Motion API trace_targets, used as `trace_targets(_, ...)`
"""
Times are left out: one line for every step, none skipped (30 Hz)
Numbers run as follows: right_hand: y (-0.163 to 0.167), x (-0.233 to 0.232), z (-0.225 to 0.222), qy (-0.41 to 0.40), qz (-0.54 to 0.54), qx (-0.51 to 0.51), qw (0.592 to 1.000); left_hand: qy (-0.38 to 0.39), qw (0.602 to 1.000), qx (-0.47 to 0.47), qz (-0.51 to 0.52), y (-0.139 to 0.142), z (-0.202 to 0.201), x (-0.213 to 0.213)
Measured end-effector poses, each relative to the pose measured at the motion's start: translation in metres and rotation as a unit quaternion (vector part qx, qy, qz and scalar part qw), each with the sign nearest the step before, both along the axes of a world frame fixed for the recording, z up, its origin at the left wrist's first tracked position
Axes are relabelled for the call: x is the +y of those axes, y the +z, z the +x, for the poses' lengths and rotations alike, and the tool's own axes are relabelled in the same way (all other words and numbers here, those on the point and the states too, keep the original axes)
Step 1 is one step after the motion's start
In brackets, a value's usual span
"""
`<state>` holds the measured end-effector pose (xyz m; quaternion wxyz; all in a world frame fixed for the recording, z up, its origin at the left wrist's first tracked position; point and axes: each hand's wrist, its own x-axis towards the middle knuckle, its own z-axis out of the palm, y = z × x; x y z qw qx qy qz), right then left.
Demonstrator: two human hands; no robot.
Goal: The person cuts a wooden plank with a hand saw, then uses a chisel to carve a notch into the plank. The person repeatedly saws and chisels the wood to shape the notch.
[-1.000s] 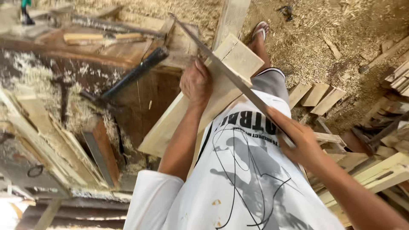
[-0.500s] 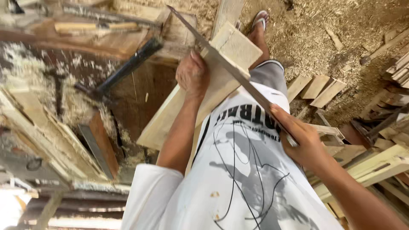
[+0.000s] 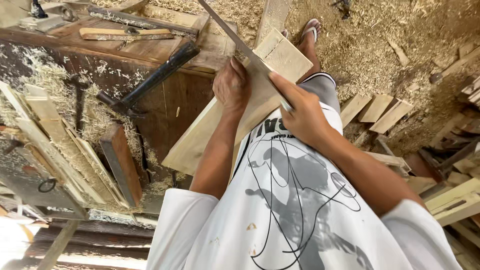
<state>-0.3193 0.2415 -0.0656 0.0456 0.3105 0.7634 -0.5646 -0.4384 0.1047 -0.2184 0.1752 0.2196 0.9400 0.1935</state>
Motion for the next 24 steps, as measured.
trace_targets(0.018,0.003,0.008,0.006,0.015,-0.006,1.000,-0.003,1.000,-0.007,0.007,0.001,0.000,0.000)
trace_targets(0.036,0.005,0.017,0.008,0.034,-0.016,0.999,-0.002,1.000,-0.028,0.008,0.001,-0.001,0.001)
trace_targets(0.052,0.008,0.028,-0.004,0.046,-0.010,0.999,0.002,0.999,-0.046,0.012,0.002,-0.001,0.001)
trace_targets(0.065,0.010,0.038,-0.013,0.052,0.000,0.999,0.010,0.998,-0.060,0.010,0.003,-0.002,0.000)
trace_targets(0.077,0.012,0.048,-0.015,0.076,-0.016,0.997,0.013,0.998,-0.064,0.006,0.004,-0.003,0.000)
trace_targets(0.086,0.014,0.057,-0.019,0.101,-0.030,0.994,0.014,0.998,-0.067,0.003,0.004,-0.004,-0.001)
trace_targets(0.092,0.015,0.065,-0.025,0.120,-0.015,0.992,0.011,0.998,-0.068,0.002,0.005,-0.005,-0.002)
trace_targets(0.098,0.016,0.072,-0.034,0.140,-0.002,0.990,0.012,0.995,-0.101,0.001,0.006,-0.007,-0.003)
trace_targets(0.101,0.016,0.077,-0.044,0.161,0.010,0.986,0.010,0.991,-0.134,0.001,0.006,-0.010,-0.004)
trace_targets(0.103,0.016,0.082,-0.057,0.164,0.000,0.985,0.008,0.986,-0.167,0.000,0.007,-0.013,-0.005)
trace_targets(0.103,0.015,0.085,-0.068,0.165,-0.011,0.984,-0.033,0.980,-0.196,0.009,0.008,-0.018,-0.005)
trace_targets(0.103,0.014,0.088,-0.079,0.165,-0.024,0.983,-0.073,0.971,-0.227,0.015,0.009,-0.023,-0.006)
trace_targets(0.102,0.012,0.091,-0.102,0.140,-0.044,0.984,-0.113,0.959,-0.257,0.021,0.010,-0.029,-0.006)
trace_targets(0.101,0.010,0.093,-0.125,0.116,-0.064,0.983,-0.108,0.940,-0.322,0.021,0.012,-0.036,-0.007)
trace_targets(0.099,0.009,0.096,-0.145,0.091,-0.080,0.982,-0.099,0.918,-0.383,0.022,0.014,-0.043,-0.007)
trace_targets(0.097,0.007,0.099,-0.147,0.096,-0.076,0.982,-0.086,0.895,-0.438,0.022,0.017,-0.050,-0.007)
trace_targets(0.095,0.006,0.101,-0.145,0.099,-0.067,0.982,-0.076,0.895,-0.438,0.032,0.022,-0.057,-0.007)
trace_targets(0.094,0.005,0.104,-0.144,0.106,-0.054,0.982,-0.068,0.897,-0.434,0.045,0.027,-0.063,-0.008)
trace_targets(0.093,0.005,0.107,-0.149,0.104,-0.044,0.982,-0.066,0.899,-0.429,0.060,0.035,-0.069,-0.010)
trace_targets(0.093,0.005,0.110,-0.161,0.103,-0.036,0.981,-0.080,0.917,-0.386,0.061,0.043,-0.073,-0.012)
trace_targets(0.093,0.006,0.112,-0.178,0.104,-0.033,0.978,-0.098,0.931,-0.346,0.061,0.053,-0.076,-0.015)
trace_targets(0.093,0.008,0.113,-0.179,0.121,-0.022,0.976,-0.112,0.942,-0.311,0.060,0.063,-0.077,-0.018)
trace_targets(0.094,0.011,0.115,-0.173,0.131,-0.014,0.976,-0.105,0.955,-0.274,0.054,0.075,-0.077,-0.020)
trace_targets(0.095,0.014,0.115,-0.160,0.136,-0.004,0.978,-0.090,0.967,-0.234,0.045,0.086,-0.074,-0.022)
